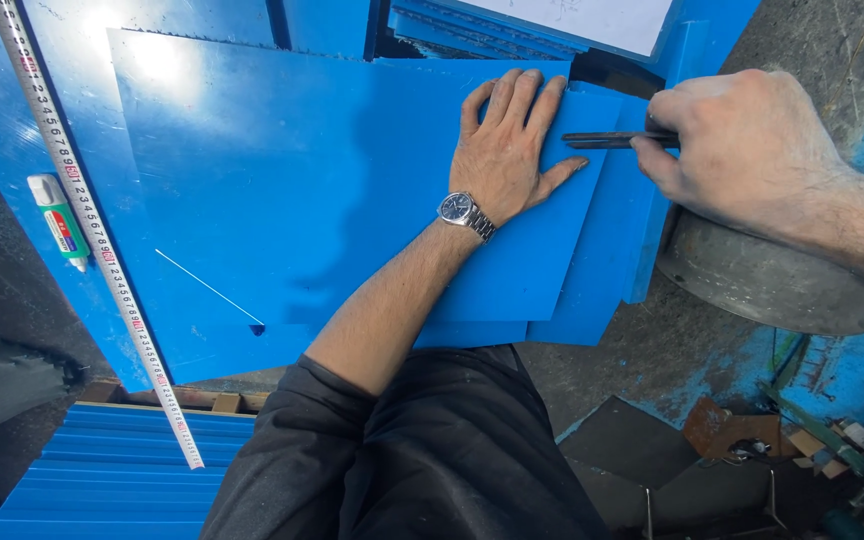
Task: Measuring and marking blue sheets using a measuring tape, marker, and divider tool.
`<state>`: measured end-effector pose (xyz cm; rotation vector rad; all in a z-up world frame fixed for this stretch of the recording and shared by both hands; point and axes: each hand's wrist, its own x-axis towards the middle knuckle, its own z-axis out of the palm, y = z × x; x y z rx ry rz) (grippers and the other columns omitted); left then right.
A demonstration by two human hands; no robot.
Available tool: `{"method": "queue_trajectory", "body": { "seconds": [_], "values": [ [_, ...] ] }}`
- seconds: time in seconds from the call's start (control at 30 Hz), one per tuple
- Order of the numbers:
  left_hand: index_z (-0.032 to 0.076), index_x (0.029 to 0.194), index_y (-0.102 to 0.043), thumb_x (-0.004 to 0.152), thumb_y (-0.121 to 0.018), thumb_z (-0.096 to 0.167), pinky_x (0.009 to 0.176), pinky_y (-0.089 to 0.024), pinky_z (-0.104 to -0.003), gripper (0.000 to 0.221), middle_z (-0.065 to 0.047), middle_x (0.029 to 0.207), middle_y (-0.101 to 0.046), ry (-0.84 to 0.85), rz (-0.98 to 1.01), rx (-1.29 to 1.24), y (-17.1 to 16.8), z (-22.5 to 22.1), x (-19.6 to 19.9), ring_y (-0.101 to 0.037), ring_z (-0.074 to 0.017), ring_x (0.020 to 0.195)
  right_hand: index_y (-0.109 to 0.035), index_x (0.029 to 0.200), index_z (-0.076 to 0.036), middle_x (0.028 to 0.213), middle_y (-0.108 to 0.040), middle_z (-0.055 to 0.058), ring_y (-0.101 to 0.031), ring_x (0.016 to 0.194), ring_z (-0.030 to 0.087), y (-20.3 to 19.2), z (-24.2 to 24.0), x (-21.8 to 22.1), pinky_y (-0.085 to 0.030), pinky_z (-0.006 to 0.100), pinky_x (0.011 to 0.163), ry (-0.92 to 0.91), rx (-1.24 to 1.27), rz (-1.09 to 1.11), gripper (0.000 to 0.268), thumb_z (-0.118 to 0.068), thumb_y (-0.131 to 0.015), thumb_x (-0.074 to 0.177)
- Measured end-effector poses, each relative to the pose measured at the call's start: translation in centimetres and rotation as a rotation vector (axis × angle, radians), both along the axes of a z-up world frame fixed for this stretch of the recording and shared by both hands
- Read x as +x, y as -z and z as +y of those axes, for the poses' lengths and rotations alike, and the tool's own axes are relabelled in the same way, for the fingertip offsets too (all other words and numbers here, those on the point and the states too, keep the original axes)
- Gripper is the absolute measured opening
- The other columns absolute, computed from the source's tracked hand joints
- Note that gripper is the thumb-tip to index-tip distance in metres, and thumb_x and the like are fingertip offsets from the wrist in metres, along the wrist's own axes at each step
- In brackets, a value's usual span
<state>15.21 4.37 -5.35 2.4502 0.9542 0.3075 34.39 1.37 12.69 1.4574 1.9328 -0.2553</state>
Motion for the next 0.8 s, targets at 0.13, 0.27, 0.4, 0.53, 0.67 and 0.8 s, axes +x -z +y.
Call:
{"method": "queue_trajectory", "body": {
  "seconds": [0.13,0.27,0.4,0.53,0.67,0.8],
  "values": [
    [0.015,0.148,-0.045,0.093,-0.061,0.080,0.119,-0.024,-0.053,0.088,-0.013,0.145,-0.052,-0.004,-0.002,0.000,0.1,-0.1,0.0,-0.045,-0.0317,0.141,-0.077,0.110,-0.008,0.065,-0.070,0.002,-0.056,0.035,0.009,1.1,-2.2,0.7,-0.042,0.018,0.033,0.365,0.046,0.071,0.029,-0.036,-0.071,0.112],
    [0.015,0.149,-0.043,0.093,-0.064,0.079,0.120,-0.022,-0.054,0.087,-0.013,0.147,-0.051,0.003,0.004,-0.007,0.2,-0.1,0.0,-0.043,-0.0315,0.143,-0.076,0.114,0.005,0.091,-0.076,0.018,-0.070,0.052,0.022,0.2,-3.0,-0.8,-0.059,0.030,0.048,0.730,0.041,0.197,0.032,-0.027,-0.073,0.110],
    [0.014,0.148,-0.044,0.092,-0.066,0.079,0.118,-0.023,-0.055,0.089,-0.014,0.145,-0.051,0.008,-0.007,-0.003,0.2,0.0,0.0,-0.043,-0.0323,0.141,-0.073,0.111,0.008,0.075,-0.070,0.016,-0.062,0.046,0.020,-0.2,-3.8,-2.0,-0.049,0.028,0.037,0.885,0.059,0.290,0.028,-0.020,-0.072,0.110],
    [0.014,0.148,-0.044,0.092,-0.062,0.082,0.119,-0.023,-0.054,0.090,-0.014,0.145,-0.053,0.003,-0.009,0.008,0.2,-0.1,-0.1,-0.045,-0.0323,0.141,-0.065,0.094,-0.007,0.081,-0.059,0.003,-0.050,0.053,0.015,-0.1,-4.8,-1.5,-0.042,0.029,0.048,0.263,0.213,0.337,0.020,-0.016,-0.077,0.106],
    [0.013,0.147,-0.045,0.093,-0.060,0.080,0.118,-0.023,-0.054,0.088,-0.015,0.144,-0.053,0.001,-0.011,0.014,0.1,0.0,0.0,-0.045,-0.0325,0.140,-0.055,0.088,-0.017,0.078,-0.051,-0.002,-0.052,0.062,0.011,-0.3,-3.1,0.5,-0.049,0.024,0.057,-0.174,0.057,0.227,0.022,-0.019,-0.065,0.107],
    [0.014,0.147,-0.045,0.091,-0.062,0.081,0.119,-0.025,-0.053,0.088,-0.013,0.144,-0.053,-0.011,-0.017,0.005,0.0,0.0,0.0,-0.046,-0.0314,0.140,-0.062,0.097,-0.015,0.086,-0.057,0.001,-0.052,0.065,0.010,0.3,-1.5,1.1,-0.046,0.023,0.059,-0.602,-0.012,0.192,0.010,-0.018,-0.062,0.107]
  ]
}}
